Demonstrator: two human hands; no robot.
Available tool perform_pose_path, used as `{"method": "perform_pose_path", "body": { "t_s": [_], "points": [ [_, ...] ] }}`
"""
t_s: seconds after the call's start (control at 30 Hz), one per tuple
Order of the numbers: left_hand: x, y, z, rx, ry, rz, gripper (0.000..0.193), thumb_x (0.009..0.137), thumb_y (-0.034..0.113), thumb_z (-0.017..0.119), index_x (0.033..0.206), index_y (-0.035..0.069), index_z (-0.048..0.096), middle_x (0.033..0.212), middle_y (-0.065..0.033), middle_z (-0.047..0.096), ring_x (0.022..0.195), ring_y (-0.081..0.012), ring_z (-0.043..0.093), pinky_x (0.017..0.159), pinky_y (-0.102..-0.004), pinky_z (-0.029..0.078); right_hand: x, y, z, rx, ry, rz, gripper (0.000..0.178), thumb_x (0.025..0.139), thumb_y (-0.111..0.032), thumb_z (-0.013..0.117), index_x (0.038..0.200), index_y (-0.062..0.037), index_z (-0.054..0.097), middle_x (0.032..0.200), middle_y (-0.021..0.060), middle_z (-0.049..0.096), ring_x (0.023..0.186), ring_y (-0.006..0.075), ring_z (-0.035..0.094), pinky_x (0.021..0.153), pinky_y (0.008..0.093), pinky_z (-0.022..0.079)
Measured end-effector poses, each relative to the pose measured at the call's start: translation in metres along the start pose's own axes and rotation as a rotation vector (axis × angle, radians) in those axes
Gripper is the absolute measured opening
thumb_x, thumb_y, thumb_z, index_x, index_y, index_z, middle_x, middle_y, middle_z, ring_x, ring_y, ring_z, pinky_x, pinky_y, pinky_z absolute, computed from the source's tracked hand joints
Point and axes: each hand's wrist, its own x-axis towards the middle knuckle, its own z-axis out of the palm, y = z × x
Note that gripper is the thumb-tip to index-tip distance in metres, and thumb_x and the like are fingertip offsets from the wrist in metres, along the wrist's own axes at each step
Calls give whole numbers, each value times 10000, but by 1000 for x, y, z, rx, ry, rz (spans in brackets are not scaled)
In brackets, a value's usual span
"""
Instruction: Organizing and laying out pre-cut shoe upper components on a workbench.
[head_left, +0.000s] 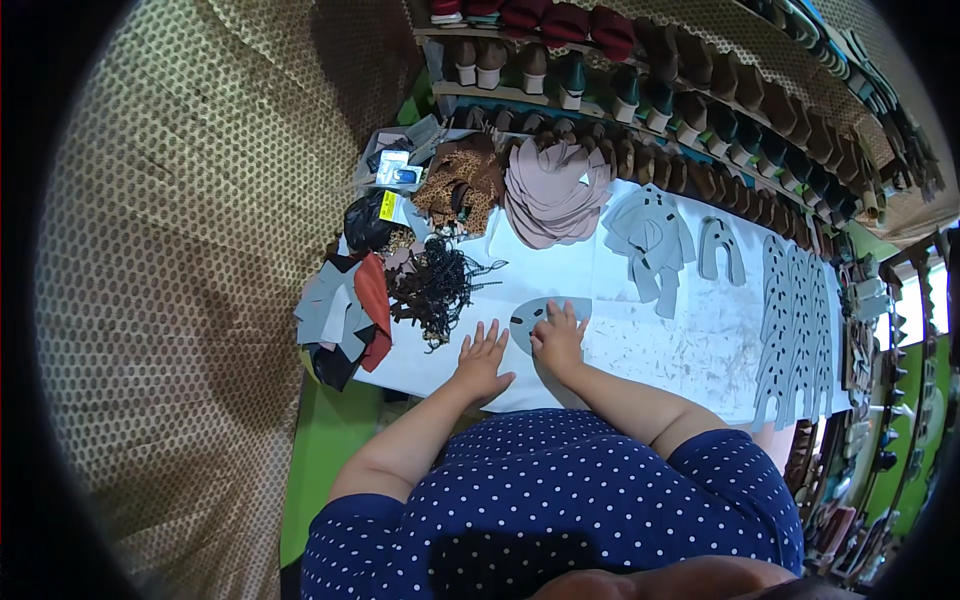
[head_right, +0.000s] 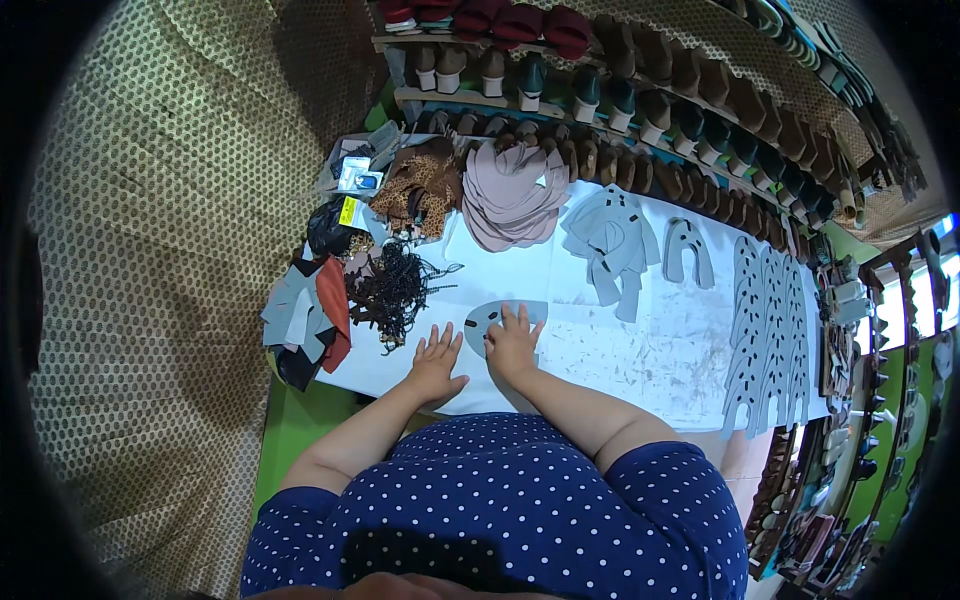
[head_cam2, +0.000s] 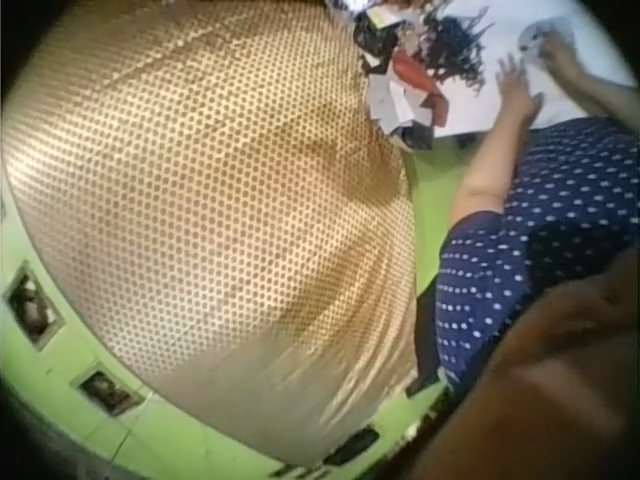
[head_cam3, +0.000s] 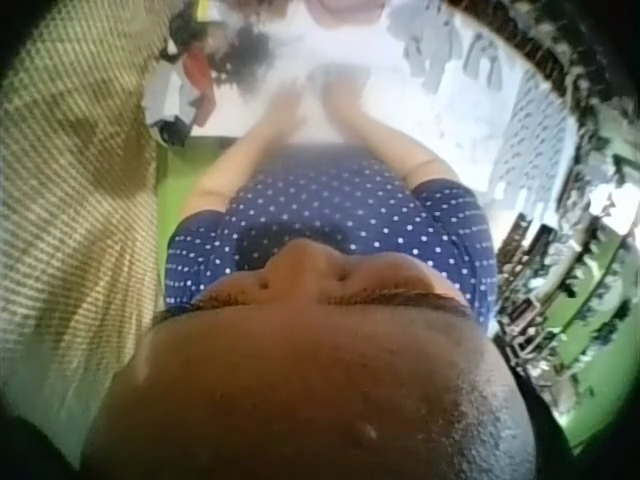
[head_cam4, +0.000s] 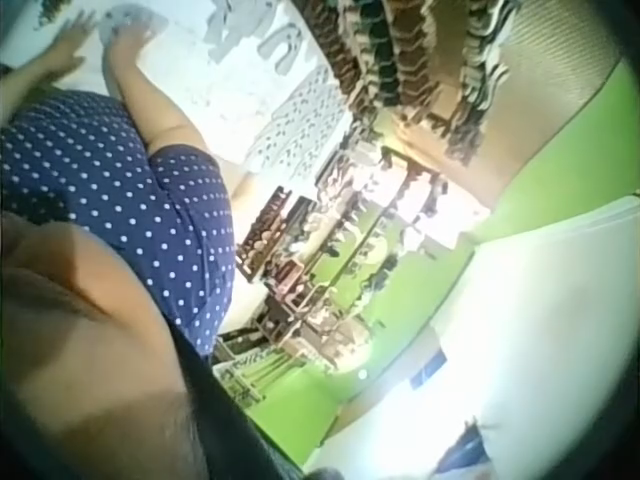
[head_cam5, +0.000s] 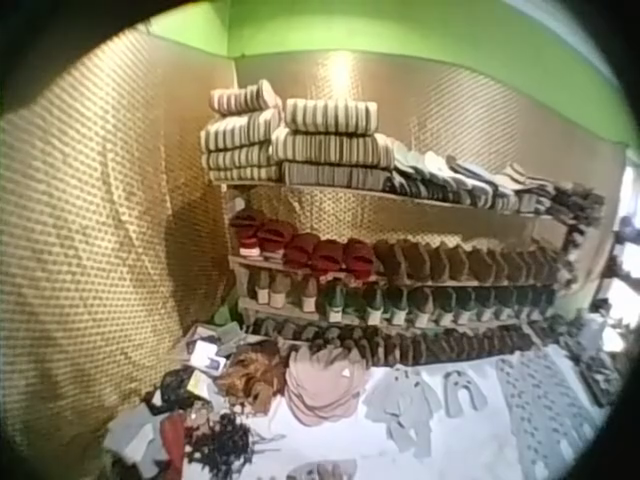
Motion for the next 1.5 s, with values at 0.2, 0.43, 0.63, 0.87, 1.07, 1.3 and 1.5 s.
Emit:
{"method": "perform_pose_path", "body": {
  "t_s": [0.2, 0.43, 0.63, 0.87, 1.07, 1.3, 1.5],
  "points": [
    [18, 3, -1, -5, 93, -36, 923, 896, 453, 630, 1605, 57, 189, 1690, -185, 70, 1561, -385, 20, 1225, -577, 42, -11, 22, -7, -140, 57, -404, 225, 859, -258, 686, 1055, -158, 732, 1562, 138, 406, 1495, 411, 254, 1117, 772, 127],
    [49, 17, -19, -122, 285, -107, 676, 863, 396, 700, 1438, 94, 514, 1678, -216, 107, 1549, -436, 30, 1214, -609, 56, -22, 38, -13, -183, 0, -506, 466, 928, -386, 610, 1366, -227, 618, 1593, 127, 367, 1503, 385, 245, 1143, 734, 128],
    [62, 21, -34, -213, 234, -254, 217, 747, 319, 799, 866, 152, 726, 1655, -227, 210, 1547, -450, 42, 1197, -651, 24, -21, 35, -21, -166, -45, -508, 479, 932, -413, 594, 1375, -233, 616, 1600, 127, 357, 1505, 387, 236, 1166, 698, 126],
    [66, 18, -12, -179, 305, -270, 225, 742, 351, 798, 835, 148, 770, 1674, -218, 142, 1537, -485, 1, 1159, -714, 18, -22, 34, -28, -135, -44, -512, 477, 925, -441, 599, 1350, -230, 639, 1598, 137, 360, 1498, 392, 247, 1169, 686, 142],
    [66, 29, -18, -172, 228, -307, 223, 795, 355, 768, 940, 192, 812, 1674, -205, 157, 1539, -475, -3, 1155, -719, 11, -20, 35, -26, -108, -32, -522, 483, 919, -451, 604, 1347, -228, 640, 1601, 144, 352, 1498, 396, 246, 1163, 688, 157],
    [61, 34, -14, -268, 270, -256, 171, 810, 307, 771, 955, 230, 820, 1671, -148, 219, 1549, -440, 6, 1141, -737, -6, -15, 31, -29, -159, -76, -512, 489, 910, -413, 602, 1362, -227, 619, 1610, 146, 333, 1499, 407, 243, 1157, 704, 149],
    [48, 43, -22, -140, 321, -180, 168, 786, 268, 774, 940, 217, 820, 1666, -164, 224, 1548, -444, 28, 1165, -703, -15, -17, 51, -18, 18, -10, -550, 496, 870, -404, 638, 1329, -216, 626, 1608, 158, 323, 1494, 416, 251, 1155, 715, 126]
  ]
}}
